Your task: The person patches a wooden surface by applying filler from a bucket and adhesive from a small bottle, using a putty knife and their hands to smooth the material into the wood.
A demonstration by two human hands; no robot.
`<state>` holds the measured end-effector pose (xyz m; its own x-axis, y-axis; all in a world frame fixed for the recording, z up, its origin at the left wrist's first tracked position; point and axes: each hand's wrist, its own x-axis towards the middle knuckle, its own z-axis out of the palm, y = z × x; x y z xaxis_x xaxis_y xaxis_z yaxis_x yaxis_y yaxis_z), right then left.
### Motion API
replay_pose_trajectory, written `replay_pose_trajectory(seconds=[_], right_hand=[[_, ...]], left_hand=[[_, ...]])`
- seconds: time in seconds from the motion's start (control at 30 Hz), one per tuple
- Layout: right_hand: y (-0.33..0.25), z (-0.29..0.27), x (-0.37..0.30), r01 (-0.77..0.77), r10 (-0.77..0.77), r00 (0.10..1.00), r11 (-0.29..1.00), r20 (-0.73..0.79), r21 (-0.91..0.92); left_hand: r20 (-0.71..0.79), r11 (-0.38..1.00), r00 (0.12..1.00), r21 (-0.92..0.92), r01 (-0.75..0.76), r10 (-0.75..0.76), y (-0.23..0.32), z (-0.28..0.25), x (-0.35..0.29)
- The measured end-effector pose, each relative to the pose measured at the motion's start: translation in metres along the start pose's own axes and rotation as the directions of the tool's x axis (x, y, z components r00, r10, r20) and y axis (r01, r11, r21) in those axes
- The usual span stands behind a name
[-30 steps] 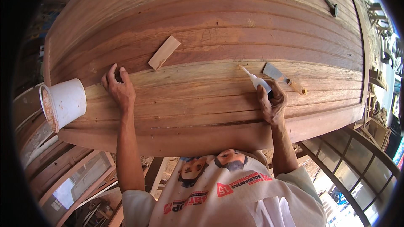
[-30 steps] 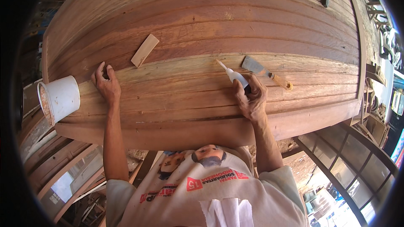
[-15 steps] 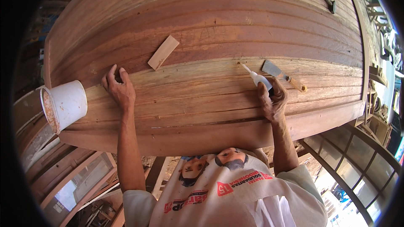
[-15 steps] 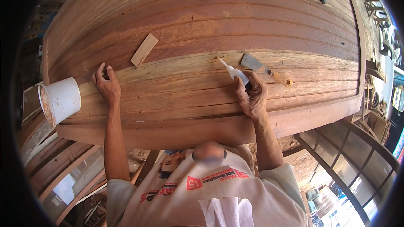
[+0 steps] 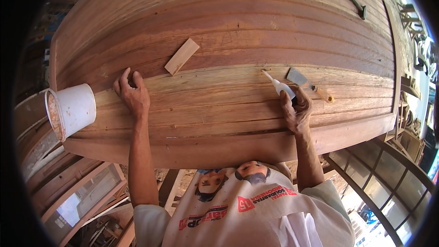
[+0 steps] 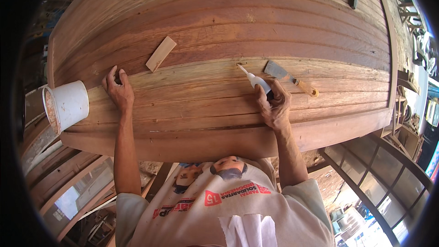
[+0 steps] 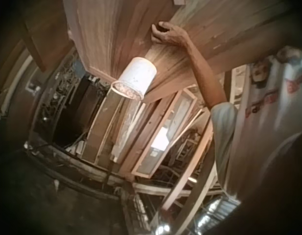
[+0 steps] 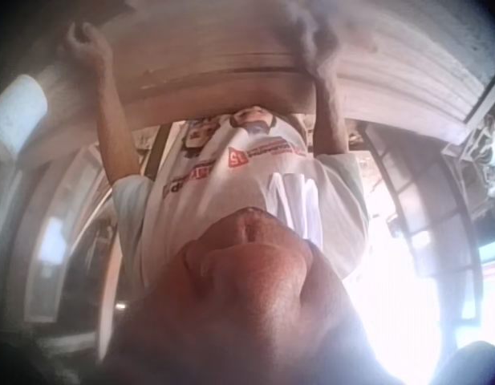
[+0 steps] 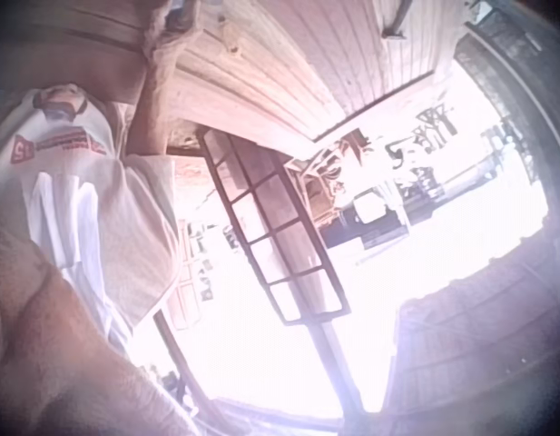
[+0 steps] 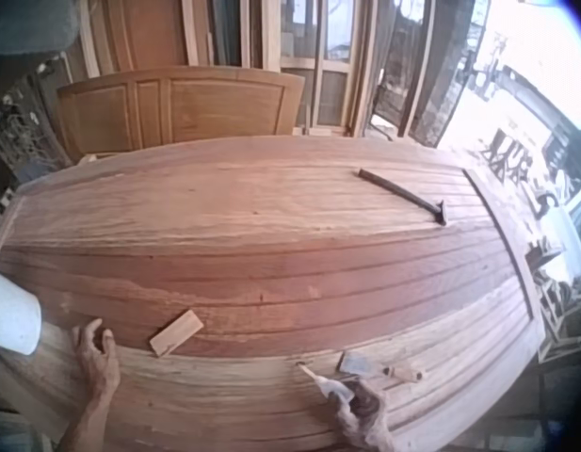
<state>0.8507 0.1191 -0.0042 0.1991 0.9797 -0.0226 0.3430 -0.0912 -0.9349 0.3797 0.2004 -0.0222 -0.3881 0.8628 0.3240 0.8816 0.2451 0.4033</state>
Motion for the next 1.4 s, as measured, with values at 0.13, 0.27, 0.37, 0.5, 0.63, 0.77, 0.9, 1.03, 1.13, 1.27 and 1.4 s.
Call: replay_pose_trajectory(seconds=[0.13,0.27,0.37,0.5,0.63,0.77,0.9,1.03,1.13,1.27,1.4], right_hand=[[-0.007,0.002,0.001,-0.008,0.008,1.0,1.0,0.002,0.013],[-0.008,0.001,0.002,0.016,-0.016,1.0,1.0,0.004,0.001],[-0.008,0.0,0.002,0.013,-0.012,1.0,0.999,0.011,-0.033],[-0.015,-0.001,0.006,-0.003,0.003,1.0,1.0,-0.03,0.029],[-0.024,-0.014,0.028,0.024,-0.017,0.995,0.996,-0.095,0.08],[-0.034,-0.028,0.074,0.073,-0.072,0.993,0.997,-0.099,0.011],[-0.029,-0.04,0.109,0.005,-0.006,1.0,0.997,-0.015,-0.08],[-0.016,-0.039,0.126,-0.036,0.039,0.999,0.997,0.035,-0.064],[-0.01,-0.035,0.131,-0.05,0.053,0.997,0.997,0.057,-0.058],[-0.005,-0.035,0.133,-0.106,0.111,0.991,0.992,0.071,-0.07],[-0.007,-0.033,0.134,-0.097,0.102,0.993,0.991,0.061,-0.087]], left_hand=[[-0.001,0.999,1.0,-0.028,0.019,-0.019,0.003,-0.001,0.0],[-0.015,1.0,1.0,-0.012,-0.008,0.008,0.002,-0.001,0.0],[-0.013,1.0,1.0,-0.021,-0.004,0.003,0.003,-0.001,0.0],[-0.012,1.0,1.0,-0.009,-0.015,0.015,-0.002,0.001,0.0],[-0.046,0.999,0.998,-0.006,-0.049,0.049,-0.003,0.003,-0.001],[-0.037,0.999,0.998,-0.014,-0.053,0.052,-0.004,0.003,-0.002],[-0.008,0.999,1.0,-0.046,-0.015,0.015,0.003,0.0,0.0],[-0.003,1.0,1.0,-0.002,-0.024,0.024,0.002,-0.001,-0.001],[0.007,1.0,1.0,-0.027,-0.001,0.002,0.003,-0.002,-0.001],[-0.001,0.999,1.0,-0.041,0.016,-0.016,0.008,-0.003,-0.001],[0.006,0.999,1.0,-0.042,0.017,-0.017,0.008,-0.003,-0.001]])
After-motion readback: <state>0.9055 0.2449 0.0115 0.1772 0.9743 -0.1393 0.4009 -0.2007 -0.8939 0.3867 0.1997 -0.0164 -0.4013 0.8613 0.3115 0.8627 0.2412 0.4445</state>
